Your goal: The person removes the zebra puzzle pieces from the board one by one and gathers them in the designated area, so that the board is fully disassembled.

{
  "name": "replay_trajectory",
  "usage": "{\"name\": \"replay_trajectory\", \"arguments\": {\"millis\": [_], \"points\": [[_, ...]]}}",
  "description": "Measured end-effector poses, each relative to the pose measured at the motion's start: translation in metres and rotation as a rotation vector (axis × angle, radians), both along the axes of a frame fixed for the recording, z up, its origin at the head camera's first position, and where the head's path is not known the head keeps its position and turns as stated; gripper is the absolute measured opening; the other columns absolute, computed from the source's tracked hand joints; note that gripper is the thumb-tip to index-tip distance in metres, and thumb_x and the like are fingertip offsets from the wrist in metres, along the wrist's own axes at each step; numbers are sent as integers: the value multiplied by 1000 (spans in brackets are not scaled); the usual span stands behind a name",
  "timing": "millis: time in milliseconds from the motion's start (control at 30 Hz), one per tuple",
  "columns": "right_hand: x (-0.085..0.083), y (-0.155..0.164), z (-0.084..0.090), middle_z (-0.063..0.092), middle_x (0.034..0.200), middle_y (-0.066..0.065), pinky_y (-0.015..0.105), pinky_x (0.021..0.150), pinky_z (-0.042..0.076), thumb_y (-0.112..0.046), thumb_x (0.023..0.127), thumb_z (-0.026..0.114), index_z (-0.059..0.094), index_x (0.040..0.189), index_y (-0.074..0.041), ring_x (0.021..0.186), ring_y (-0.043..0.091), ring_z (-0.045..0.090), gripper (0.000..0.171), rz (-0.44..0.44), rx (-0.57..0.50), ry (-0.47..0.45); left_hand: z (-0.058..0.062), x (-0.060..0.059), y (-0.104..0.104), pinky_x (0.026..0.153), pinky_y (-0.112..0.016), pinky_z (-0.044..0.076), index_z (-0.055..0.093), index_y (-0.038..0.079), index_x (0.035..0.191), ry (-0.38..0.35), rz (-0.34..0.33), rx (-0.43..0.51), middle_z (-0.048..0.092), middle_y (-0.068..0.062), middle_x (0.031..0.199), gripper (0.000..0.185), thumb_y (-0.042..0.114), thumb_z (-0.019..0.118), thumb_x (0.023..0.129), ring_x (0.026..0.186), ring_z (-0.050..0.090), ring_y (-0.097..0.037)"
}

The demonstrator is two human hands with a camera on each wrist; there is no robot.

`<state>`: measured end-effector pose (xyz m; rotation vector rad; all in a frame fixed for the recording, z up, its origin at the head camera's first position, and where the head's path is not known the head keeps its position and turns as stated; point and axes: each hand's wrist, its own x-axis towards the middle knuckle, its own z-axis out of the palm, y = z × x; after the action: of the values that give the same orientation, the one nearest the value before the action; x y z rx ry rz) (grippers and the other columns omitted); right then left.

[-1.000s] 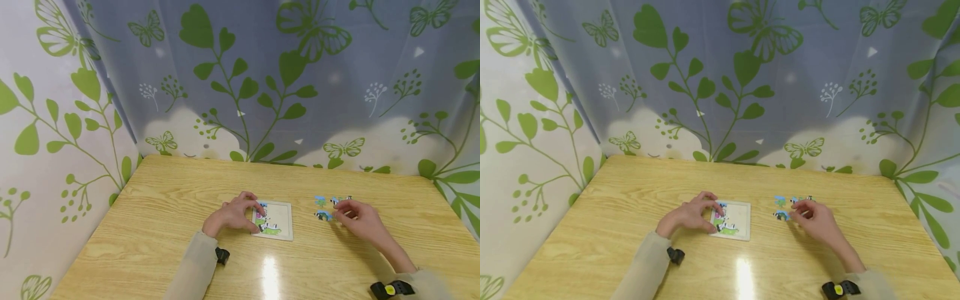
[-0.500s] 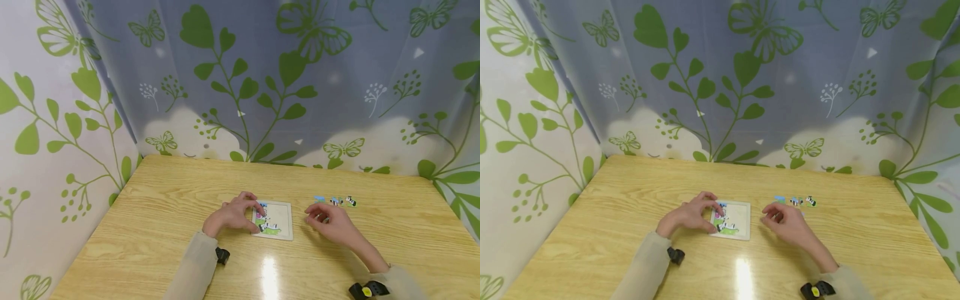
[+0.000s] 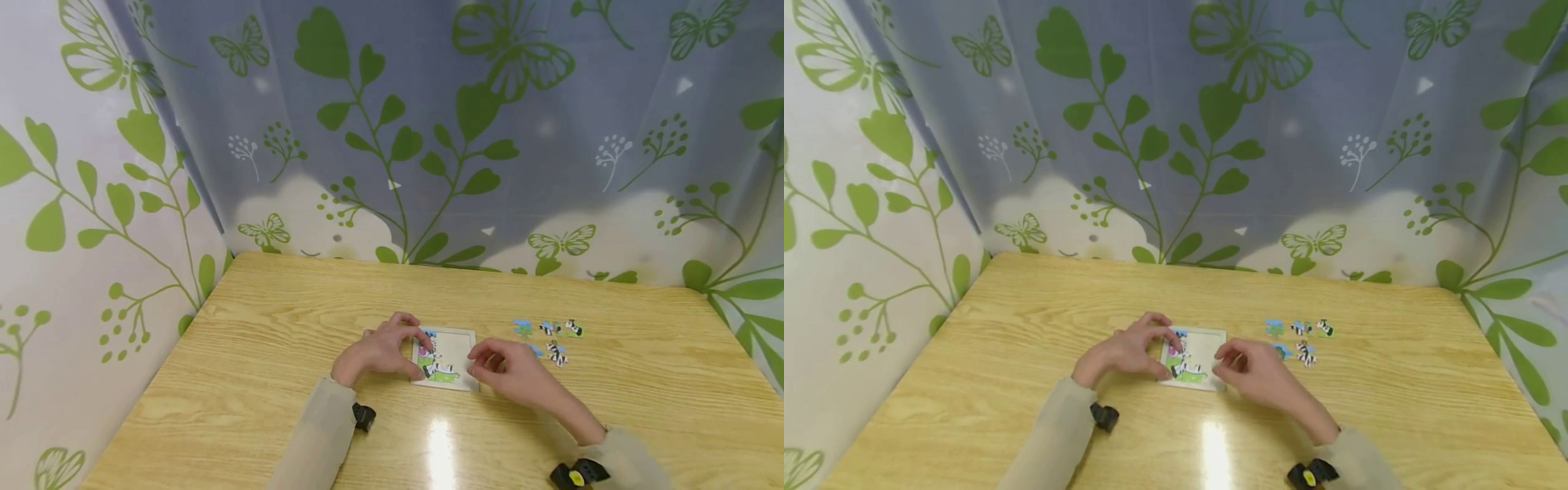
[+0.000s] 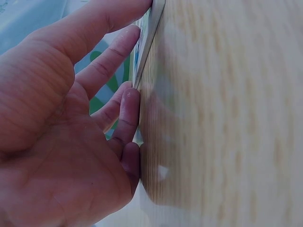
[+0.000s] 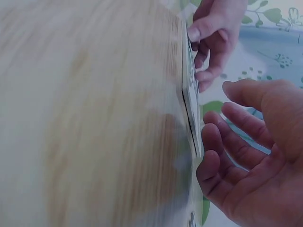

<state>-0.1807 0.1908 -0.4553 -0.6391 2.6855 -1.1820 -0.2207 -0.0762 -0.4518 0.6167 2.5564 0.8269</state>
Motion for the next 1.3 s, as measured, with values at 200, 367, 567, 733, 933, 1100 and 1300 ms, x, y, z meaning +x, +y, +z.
{"name": "replay_trajectory", "arguments": {"millis": [200,367,567,733,933,1100,1300], "points": [[0,-13,-2,65,82,-6,22,61,49,-26,86,69,66,98,-16,70,5,59,16,45,-4,21,0,0,0,102,-66,19,61,43,100,7,3,-14,32,6,144,34,37,79,71,134,33,-24],[1,-22,-6,62,82,-6,21,57,45,-28,84,72,67,97,-16,65,6,53,19,35,32,12,0,0,0,102,-64,20,61,42,100,7,0,-14,31,7,144,34,36,79,72,133,33,-24],[3,-29,-6,59,84,-3,22,57,42,-30,80,75,67,97,-18,64,8,48,23,9,92,15,-1,0,0,103,-66,18,61,43,99,1,4,-19,31,7,144,33,38,79,72,134,33,-25],[3,-33,-5,57,85,-3,22,57,41,-27,79,76,68,98,-19,65,8,47,22,-1,133,29,-1,0,1,104,-68,16,61,44,99,1,3,-22,31,7,145,33,38,79,72,135,32,-25],[3,-35,-5,57,84,-2,21,58,39,-26,78,77,69,96,-17,65,8,46,22,-7,150,38,0,-1,1,104,-68,15,61,44,99,-5,2,-17,31,7,145,34,37,80,72,135,32,-26],[2,-36,-5,57,85,-1,21,58,39,-26,77,77,68,95,-17,67,9,46,22,-14,144,28,0,-1,1,103,-66,18,61,44,99,-1,1,-17,31,6,145,34,37,80,72,134,33,-25],[3,-36,-5,57,85,-2,22,59,40,-24,77,77,67,95,-18,67,9,47,21,-23,131,11,0,-1,1,103,-65,18,61,44,99,-3,2,-16,31,7,145,34,37,80,72,134,33,-25]]}}
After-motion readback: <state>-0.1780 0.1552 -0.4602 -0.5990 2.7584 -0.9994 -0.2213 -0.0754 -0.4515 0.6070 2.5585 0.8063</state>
